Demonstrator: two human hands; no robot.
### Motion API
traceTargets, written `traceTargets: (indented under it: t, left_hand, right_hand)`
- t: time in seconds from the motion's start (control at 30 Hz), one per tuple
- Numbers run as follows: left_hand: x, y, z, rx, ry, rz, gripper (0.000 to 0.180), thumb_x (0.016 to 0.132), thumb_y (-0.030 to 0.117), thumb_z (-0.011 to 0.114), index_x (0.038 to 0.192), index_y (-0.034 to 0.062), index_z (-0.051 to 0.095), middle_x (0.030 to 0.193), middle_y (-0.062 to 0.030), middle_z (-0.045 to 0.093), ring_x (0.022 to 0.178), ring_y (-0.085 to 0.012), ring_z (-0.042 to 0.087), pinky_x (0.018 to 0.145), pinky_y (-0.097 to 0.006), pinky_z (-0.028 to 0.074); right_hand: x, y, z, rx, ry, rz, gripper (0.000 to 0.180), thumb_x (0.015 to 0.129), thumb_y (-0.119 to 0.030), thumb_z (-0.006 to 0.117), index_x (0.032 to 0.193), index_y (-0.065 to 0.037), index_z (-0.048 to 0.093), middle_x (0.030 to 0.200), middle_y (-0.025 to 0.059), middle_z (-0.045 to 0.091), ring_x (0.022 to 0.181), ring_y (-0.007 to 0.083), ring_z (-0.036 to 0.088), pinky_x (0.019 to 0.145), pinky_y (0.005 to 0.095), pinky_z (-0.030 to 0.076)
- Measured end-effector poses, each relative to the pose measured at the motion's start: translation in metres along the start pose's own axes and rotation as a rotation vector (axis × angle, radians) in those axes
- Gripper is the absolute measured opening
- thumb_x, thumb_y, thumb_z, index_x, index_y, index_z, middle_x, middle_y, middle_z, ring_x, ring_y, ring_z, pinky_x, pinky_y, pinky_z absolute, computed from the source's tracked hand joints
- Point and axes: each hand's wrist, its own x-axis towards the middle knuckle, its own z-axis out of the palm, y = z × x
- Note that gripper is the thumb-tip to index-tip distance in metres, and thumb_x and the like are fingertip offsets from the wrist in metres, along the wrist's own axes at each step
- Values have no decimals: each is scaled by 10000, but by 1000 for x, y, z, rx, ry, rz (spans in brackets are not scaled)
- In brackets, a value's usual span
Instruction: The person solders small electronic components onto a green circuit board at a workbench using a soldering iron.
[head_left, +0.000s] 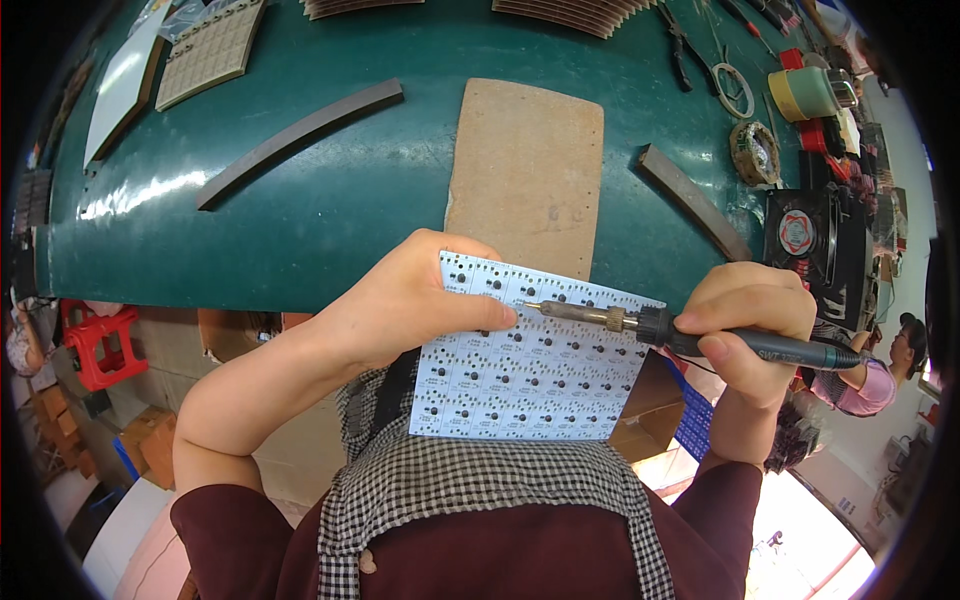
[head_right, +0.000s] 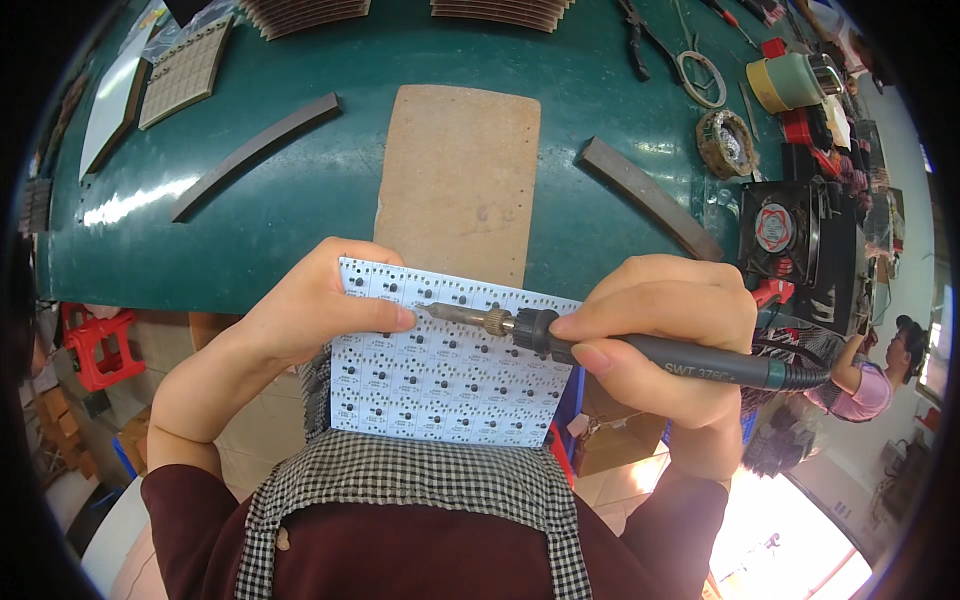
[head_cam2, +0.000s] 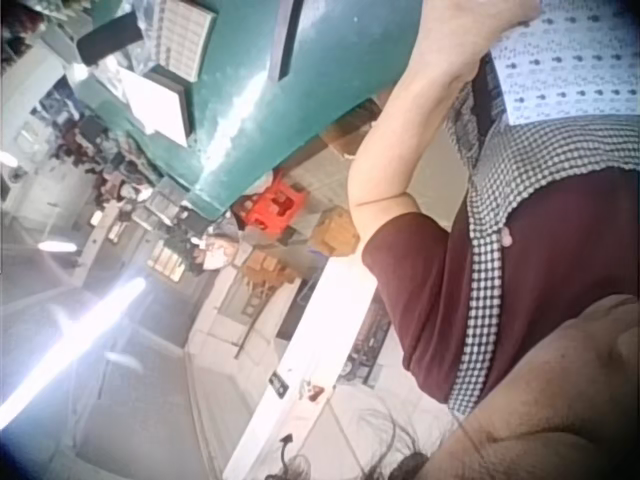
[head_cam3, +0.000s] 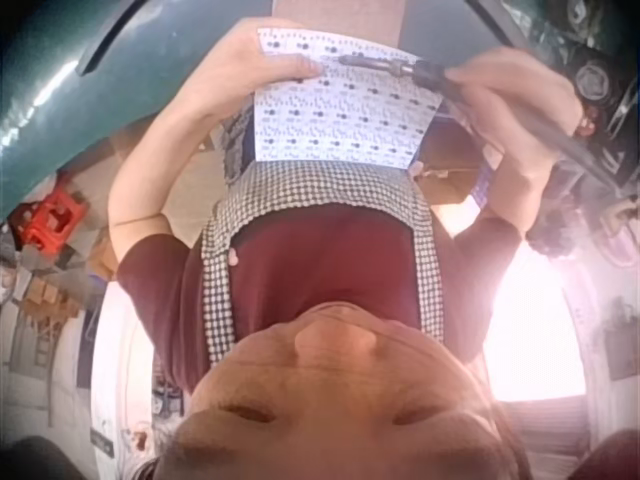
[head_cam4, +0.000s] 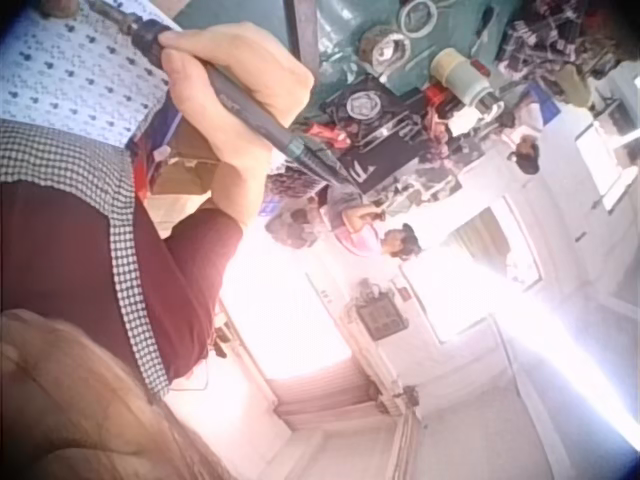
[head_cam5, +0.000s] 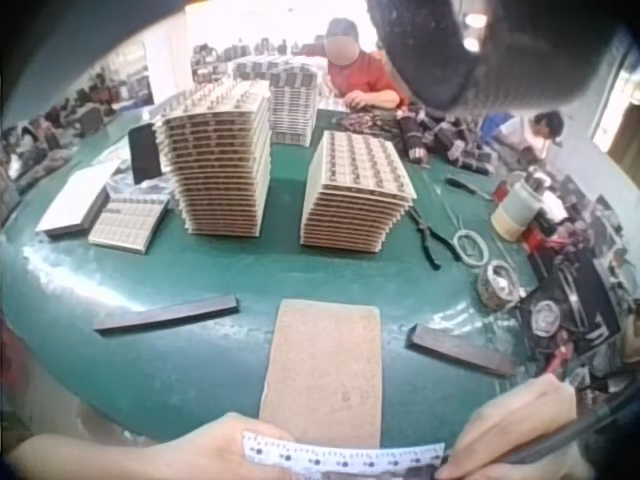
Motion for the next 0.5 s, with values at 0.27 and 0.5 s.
traceTargets:
  t: [0.27, 0.5]
  left_hand:
    - [1, 0, 0, 10, -12, 5, 101, 715, 13, 667, 806, -15, 634, 707, -45, 627, 611, -74, 563, 563, -208, 448]
    - [-1, 1, 2, 8, -10, 9, 101, 720, 12, 662, 813, -19, 637, 704, -50, 633, 593, -74, 566, 549, -197, 446]
  right_hand:
    - [7, 3, -4, -26, -58, -75, 178, 608, -76, 652, 737, 45, 668, 614, 128, 612, 528, 206, 590, 478, 266, 444]
    - [9, 1, -2, -26, -83, -36, 184, 618, -89, 659, 745, 43, 669, 619, 126, 617, 542, 208, 600, 494, 267, 453]
